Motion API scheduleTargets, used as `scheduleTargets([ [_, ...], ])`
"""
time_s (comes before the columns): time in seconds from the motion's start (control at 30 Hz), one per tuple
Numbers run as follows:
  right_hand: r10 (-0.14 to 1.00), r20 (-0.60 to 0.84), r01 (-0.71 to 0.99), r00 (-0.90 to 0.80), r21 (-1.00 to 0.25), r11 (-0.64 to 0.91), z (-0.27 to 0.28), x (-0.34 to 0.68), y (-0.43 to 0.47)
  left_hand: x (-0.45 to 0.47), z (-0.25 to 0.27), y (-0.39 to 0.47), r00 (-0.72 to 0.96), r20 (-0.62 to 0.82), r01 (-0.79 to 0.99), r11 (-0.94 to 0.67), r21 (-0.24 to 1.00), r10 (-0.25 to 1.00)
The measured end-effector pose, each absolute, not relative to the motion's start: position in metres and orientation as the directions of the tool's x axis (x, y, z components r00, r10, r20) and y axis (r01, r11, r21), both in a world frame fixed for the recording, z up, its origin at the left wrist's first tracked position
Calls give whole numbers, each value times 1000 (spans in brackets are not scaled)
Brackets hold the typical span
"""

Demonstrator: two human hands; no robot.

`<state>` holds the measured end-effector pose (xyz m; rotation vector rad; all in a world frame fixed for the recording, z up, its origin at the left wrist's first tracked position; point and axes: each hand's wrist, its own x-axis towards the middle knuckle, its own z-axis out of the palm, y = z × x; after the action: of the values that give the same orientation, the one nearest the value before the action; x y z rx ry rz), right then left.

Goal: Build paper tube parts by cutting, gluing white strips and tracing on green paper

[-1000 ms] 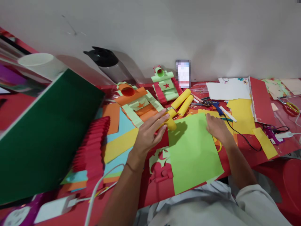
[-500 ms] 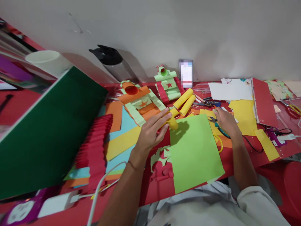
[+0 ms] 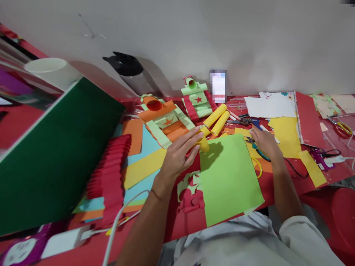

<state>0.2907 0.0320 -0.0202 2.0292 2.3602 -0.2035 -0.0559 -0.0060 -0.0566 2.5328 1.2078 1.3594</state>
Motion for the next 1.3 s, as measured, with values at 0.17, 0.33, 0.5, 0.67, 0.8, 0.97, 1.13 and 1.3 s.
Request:
scheduleTargets([
  [0.17, 980, -113, 985, -166, -76, 158, -18, 285, 32, -56, -58, -7, 312, 697, 621, -694, 365, 646],
  [0.33, 981, -85, 984, -172, -50, 169, -20, 291, 32, -56, -57, -8, 312, 680, 631, -679, 375, 664],
  [0.5, 982, -104, 987, -156, -57, 151, -24, 296, 31, -56, -57, -8, 308, 689, 624, -686, 375, 657],
  [0.67, 977, -138, 985, -165, -73, 156, -25, 302, 28, -58, -61, -7, 283, 688, 638, -667, 385, 668],
  [0.8, 977, -165, 986, -134, -125, 114, -16, 306, 23, -59, -63, -6, 272, 696, 633, -668, 391, 665],
  [0.97, 979, -122, 938, -164, -326, 116, -8, 311, 17, -58, -61, -7, 282, 718, 618, -693, 371, 636],
  [1.13, 965, -123, 881, -232, -448, 155, -18, 317, 20, -58, -60, -7, 272, 709, 628, -678, 381, 650],
  [1.3, 947, -99, 805, -306, -557, 202, -19, 325, 23, -57, -60, -7, 273, 714, 614, -688, 387, 645],
])
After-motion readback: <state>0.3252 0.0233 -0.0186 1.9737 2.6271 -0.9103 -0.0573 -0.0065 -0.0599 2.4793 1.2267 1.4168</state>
